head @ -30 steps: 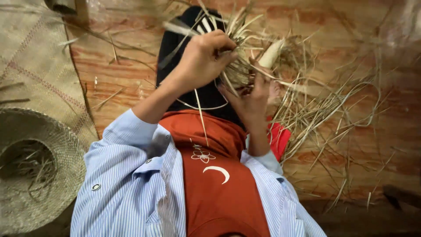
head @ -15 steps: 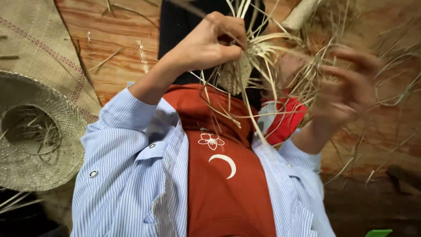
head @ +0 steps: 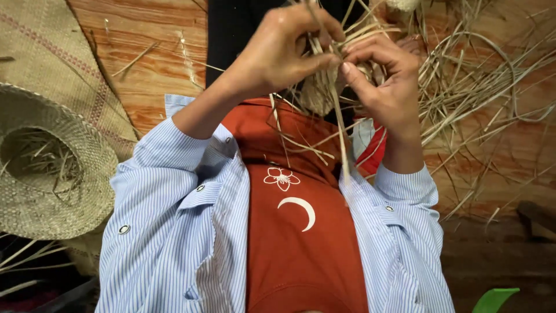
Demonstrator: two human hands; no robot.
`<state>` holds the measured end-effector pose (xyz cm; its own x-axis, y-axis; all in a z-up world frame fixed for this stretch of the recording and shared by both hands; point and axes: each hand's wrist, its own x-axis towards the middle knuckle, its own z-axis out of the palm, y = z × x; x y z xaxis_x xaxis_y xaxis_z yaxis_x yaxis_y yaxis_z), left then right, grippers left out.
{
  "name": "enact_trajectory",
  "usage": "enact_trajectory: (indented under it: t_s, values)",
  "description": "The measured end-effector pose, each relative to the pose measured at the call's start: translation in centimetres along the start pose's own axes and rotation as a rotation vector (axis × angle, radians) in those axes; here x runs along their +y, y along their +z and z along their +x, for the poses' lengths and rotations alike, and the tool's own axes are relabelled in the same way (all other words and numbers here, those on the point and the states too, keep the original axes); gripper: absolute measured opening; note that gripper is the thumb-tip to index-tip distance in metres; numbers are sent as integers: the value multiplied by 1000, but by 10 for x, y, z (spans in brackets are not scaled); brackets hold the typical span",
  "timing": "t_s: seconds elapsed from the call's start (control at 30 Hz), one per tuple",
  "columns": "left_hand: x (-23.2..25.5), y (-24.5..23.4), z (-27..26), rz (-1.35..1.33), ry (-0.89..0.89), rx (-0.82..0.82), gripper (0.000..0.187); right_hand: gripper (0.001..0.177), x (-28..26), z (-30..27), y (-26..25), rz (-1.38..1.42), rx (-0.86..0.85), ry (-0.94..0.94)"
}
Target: The person is weaving a basket or hat using dried straw fibers, meticulously tucking and securing strands into a central structure.
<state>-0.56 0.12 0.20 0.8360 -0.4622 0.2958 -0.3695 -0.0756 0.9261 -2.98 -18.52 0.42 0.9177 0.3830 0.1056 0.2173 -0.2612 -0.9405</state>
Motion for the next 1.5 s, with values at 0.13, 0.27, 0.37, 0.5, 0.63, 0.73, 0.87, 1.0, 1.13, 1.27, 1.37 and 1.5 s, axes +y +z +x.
enact_trajectory:
  t_s: [0.13, 0.27, 0.37, 0.5, 0.63, 0.73, 0.87, 1.0, 1.13, 1.27, 1.37, 1.5]
  values:
    - [23, -7, -4, -35, 59, -12, 11, 4, 6, -1, 0, -1, 13, 28]
    - [20, -6, -10, 24, 232, -19, 4, 5, 13, 1, 1, 37, -28, -6]
    - [12, -4, -18, 203, 301, -35, 9, 4, 21, -2, -1, 94, -30, 19]
    - [9, -5, -22, 338, 328, -142, 13, 3, 22, -3, -5, 183, -69, 109]
    - [7, -7, -23, 405, 329, -162, 10, 5, 26, -3, -5, 277, -108, 185]
    - [2, -8, -23, 449, 347, -202, 7, 6, 25, -2, -4, 285, -114, 216]
    - [5, -10, -22, 468, 355, -219, 7, 3, 23, 0, -4, 133, -132, 135]
    - [11, -10, -18, 191, 240, -117, 8, 3, 20, 0, 0, 139, -114, 139]
    - [11, 1, -18, 13, 17, 64, 9, 4, 23, -1, 4, 118, -95, 63]
    - [9, 8, -19, -71, -24, 134, 11, 3, 22, -1, 4, 41, -97, 59]
    - [8, 11, -20, -93, -41, 134, 17, 3, 27, -1, 5, 101, -104, 59]
    - [7, 16, -23, -83, -46, 157, 18, 3, 33, -1, 7, 109, -87, 39]
